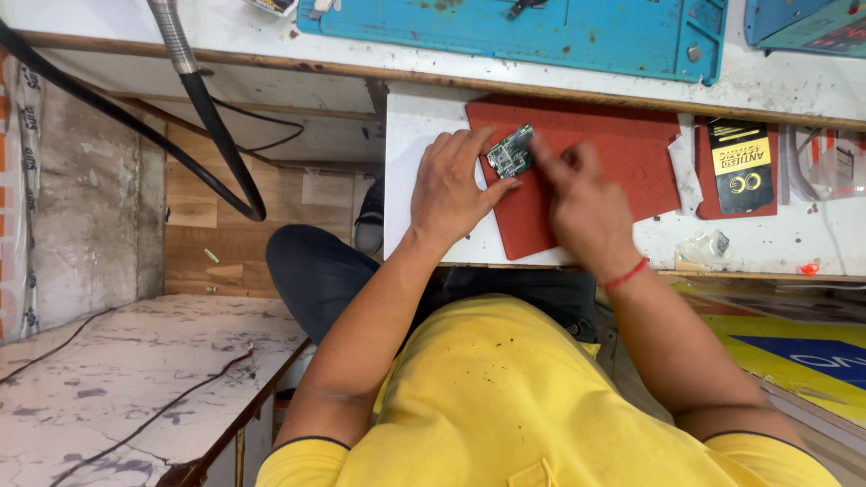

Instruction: The person scrubs a small green circuit board with a purple toothbrush on a red mat. They repeatedly scrub different areas of the board, occasionally flipping it over to clean the other side.

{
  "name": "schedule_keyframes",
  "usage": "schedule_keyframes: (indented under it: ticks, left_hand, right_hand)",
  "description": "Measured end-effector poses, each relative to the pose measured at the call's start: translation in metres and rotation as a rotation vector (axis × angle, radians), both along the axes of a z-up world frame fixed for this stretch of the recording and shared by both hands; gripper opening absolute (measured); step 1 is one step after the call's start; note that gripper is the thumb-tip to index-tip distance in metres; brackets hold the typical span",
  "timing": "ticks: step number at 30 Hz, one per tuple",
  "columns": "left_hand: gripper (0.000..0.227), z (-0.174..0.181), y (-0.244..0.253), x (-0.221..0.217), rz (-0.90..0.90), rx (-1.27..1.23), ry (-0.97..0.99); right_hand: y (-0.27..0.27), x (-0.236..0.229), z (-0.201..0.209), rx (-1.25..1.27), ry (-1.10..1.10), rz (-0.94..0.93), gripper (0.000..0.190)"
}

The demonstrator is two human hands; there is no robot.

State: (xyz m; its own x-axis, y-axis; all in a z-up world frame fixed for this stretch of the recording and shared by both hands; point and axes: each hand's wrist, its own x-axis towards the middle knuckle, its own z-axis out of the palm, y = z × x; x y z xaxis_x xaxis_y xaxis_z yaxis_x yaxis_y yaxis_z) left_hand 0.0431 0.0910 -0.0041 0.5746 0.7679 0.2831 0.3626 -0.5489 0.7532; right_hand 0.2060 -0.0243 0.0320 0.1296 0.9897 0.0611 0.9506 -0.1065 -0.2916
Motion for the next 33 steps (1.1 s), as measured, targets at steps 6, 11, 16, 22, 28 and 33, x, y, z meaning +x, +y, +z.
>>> schedule_keyframes:
  ticks: [6, 11, 16, 22, 28, 33]
  left_hand:
    - [0.07, 0.005, 0.002, 0.001, -0.006, 0.016, -0.059]
    - [0.069, 0.003, 0.0, -0.002, 0.003, 0.01, -0.026]
    - [0.067, -0.003, -0.002, -0.002, 0.001, -0.008, -0.023]
    - [0.064, -0.004, -0.004, 0.001, -0.005, -0.011, -0.021]
    - [0.065, 0.002, -0.003, 0.001, -0.028, 0.016, -0.046]
    - [0.061, 0.002, 0.002, -0.005, -0.081, 0.016, -0.073]
  right_hand:
    - [0.011, -0.002, 0.015, -0.106, -0.075, -0.006, 0.061]
    - [0.004, -0.003, 0.012, -0.097, 0.0, 0.109, 0.066]
    - [0.002, 0.013, 0.008, -0.067, -0.032, 0.087, 0.064]
    - [0.003, 0.019, 0.006, -0.09, -0.047, 0.057, 0.063]
    - [0.006, 0.016, 0.005, -0.091, 0.019, 0.038, 0.065]
    - [0.001, 0.008, 0.003, -0.093, 0.137, 0.065, 0.068]
